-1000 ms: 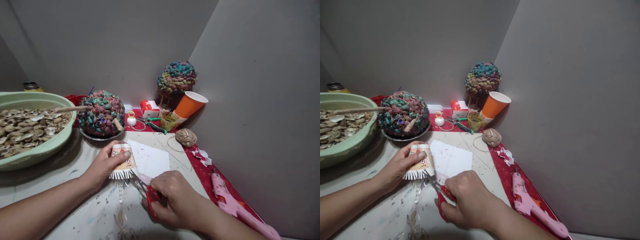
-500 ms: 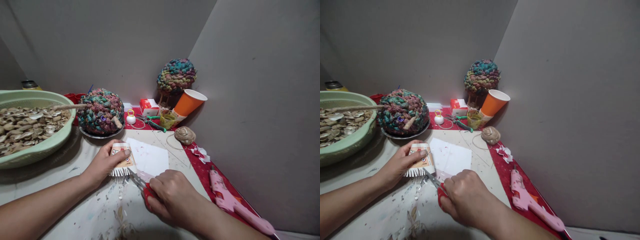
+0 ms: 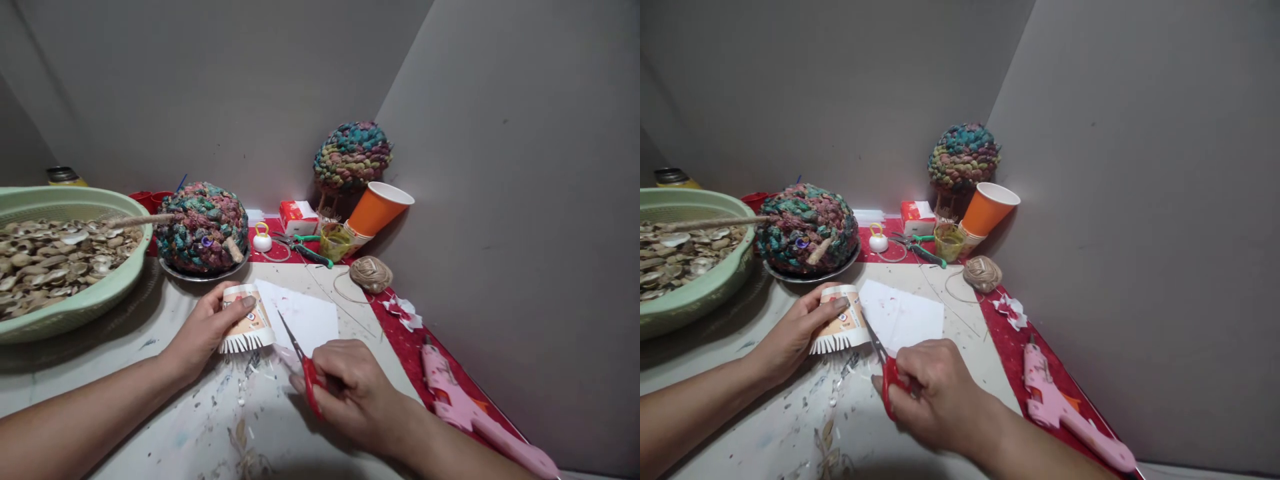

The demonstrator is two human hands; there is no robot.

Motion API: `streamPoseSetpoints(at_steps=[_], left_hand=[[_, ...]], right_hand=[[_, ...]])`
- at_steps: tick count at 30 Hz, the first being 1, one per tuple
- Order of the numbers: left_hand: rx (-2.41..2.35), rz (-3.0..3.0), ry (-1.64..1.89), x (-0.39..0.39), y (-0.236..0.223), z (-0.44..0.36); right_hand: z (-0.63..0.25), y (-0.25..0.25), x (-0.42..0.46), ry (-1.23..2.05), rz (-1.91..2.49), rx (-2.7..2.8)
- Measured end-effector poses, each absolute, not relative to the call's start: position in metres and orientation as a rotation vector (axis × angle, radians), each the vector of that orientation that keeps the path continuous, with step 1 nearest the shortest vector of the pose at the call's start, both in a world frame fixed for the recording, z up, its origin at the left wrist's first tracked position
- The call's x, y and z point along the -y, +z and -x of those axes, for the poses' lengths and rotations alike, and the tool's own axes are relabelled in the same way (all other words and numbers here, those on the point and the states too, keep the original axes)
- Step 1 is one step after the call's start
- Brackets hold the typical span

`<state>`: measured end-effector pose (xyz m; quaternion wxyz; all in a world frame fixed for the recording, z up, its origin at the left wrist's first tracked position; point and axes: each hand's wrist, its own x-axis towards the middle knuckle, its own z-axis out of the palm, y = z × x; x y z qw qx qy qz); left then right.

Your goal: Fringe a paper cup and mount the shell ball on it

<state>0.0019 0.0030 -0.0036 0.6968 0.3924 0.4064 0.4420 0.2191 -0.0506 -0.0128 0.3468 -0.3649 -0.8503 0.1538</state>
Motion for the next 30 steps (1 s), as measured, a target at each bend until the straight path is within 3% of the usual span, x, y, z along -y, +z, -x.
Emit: streamPoseSetpoints(at_steps=[8, 15, 23, 30], left_hand=[[-0.945, -1.209, 1.392, 0.018, 0.022, 0.006], [-0.904, -0.967, 1.266, 0.003, 0.006, 0.003], [-0.871, -0.816, 1.162, -0.006, 0.009, 0.003], [-0.892, -0.763, 1.122, -0.007, 0.014, 0.003]], right_hand=[[-0.215, -0.008, 0.051, 0.595, 0.847, 2.044], [-0.216, -0.011, 0.049, 0.723, 0.85, 1.982], [-0.215, -0.011, 0.045, 1.284, 0.916, 1.853], [-0.216, -0.002, 0.044, 1.587, 0.946, 1.781]])
